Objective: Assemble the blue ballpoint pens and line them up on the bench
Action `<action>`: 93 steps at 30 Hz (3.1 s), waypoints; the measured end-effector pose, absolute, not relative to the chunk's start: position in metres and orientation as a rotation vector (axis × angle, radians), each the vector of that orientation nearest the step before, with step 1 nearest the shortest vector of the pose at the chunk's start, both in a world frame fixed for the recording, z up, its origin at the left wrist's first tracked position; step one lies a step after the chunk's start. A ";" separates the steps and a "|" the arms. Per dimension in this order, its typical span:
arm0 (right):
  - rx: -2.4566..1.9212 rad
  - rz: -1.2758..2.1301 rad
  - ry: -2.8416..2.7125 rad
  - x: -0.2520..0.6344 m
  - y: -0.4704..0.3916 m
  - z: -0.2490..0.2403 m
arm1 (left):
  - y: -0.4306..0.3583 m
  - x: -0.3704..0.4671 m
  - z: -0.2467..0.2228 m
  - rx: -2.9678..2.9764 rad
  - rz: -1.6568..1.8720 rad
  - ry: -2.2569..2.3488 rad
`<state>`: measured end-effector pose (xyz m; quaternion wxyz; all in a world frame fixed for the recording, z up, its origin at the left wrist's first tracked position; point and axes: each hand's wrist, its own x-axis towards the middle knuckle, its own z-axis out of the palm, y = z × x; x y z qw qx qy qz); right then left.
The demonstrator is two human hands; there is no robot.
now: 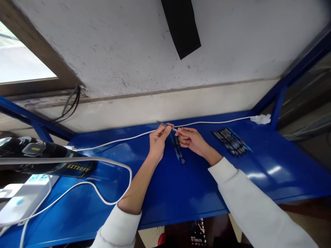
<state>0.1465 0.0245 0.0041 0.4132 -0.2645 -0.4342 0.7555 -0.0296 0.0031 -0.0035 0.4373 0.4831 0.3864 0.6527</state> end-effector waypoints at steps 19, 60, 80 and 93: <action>-0.525 1.689 -0.456 0.185 0.058 0.006 | 0.006 -0.047 -0.018 2.044 1.150 1.460; -0.739 1.307 -0.916 0.194 0.036 0.004 | -0.007 -0.032 -0.003 2.200 1.238 1.454; -1.155 0.565 -2.003 0.213 -0.258 -0.040 | -0.012 -0.017 -0.014 2.428 0.967 1.138; -1.836 1.208 -1.479 0.250 -0.335 -0.241 | -0.011 -0.020 -0.006 2.251 1.253 1.186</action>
